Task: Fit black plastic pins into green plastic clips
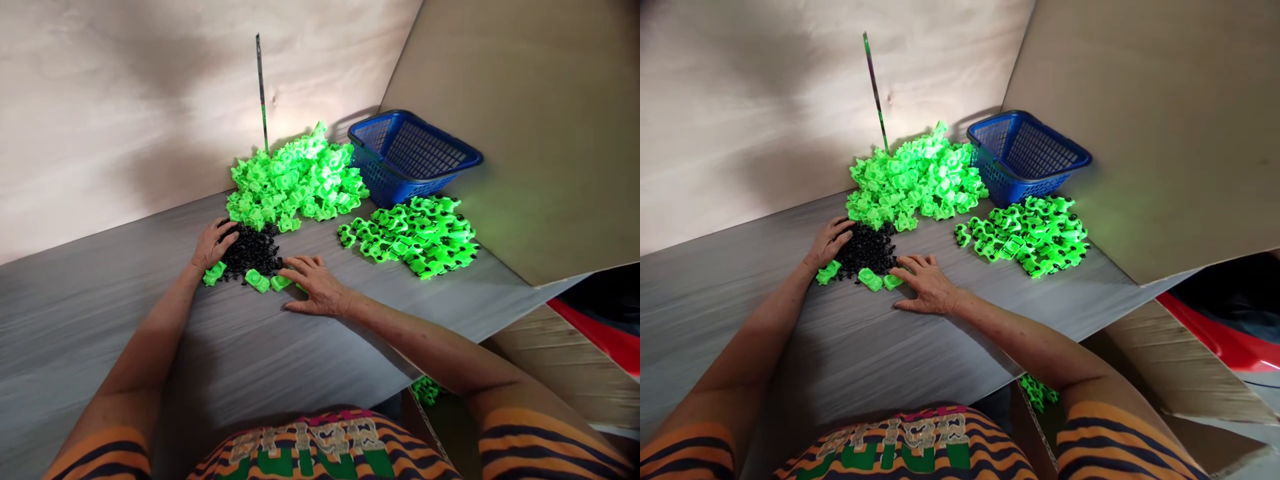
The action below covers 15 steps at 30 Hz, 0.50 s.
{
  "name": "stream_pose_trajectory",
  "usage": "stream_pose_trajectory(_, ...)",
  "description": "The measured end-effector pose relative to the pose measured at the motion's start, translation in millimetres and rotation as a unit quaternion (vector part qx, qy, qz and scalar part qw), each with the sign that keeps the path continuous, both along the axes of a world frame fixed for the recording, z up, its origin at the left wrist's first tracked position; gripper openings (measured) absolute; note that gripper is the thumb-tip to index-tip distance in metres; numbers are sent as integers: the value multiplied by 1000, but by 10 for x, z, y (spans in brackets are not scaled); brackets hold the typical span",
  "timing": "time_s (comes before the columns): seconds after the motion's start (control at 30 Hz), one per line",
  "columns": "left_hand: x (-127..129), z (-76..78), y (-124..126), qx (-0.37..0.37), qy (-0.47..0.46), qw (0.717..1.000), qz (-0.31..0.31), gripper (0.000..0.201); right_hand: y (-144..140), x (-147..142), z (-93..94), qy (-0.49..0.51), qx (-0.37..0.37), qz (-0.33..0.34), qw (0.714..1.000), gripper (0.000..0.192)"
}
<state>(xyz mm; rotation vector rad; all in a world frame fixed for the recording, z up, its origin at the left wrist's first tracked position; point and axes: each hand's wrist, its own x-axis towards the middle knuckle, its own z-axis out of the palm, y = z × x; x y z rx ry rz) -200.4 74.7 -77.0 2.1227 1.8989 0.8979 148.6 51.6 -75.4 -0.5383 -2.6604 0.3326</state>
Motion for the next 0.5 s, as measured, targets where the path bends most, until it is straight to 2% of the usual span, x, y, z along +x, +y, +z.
stream_pose_trajectory(0.27,440,-53,-154,57,-25,996,65,57,-77,-21,-10,7,2,-28,1000,78)
stream_pose_trajectory(0.5,813,-97,-137,94,-22,984,150,49,-119,93,12,1,7,-65,998,86)
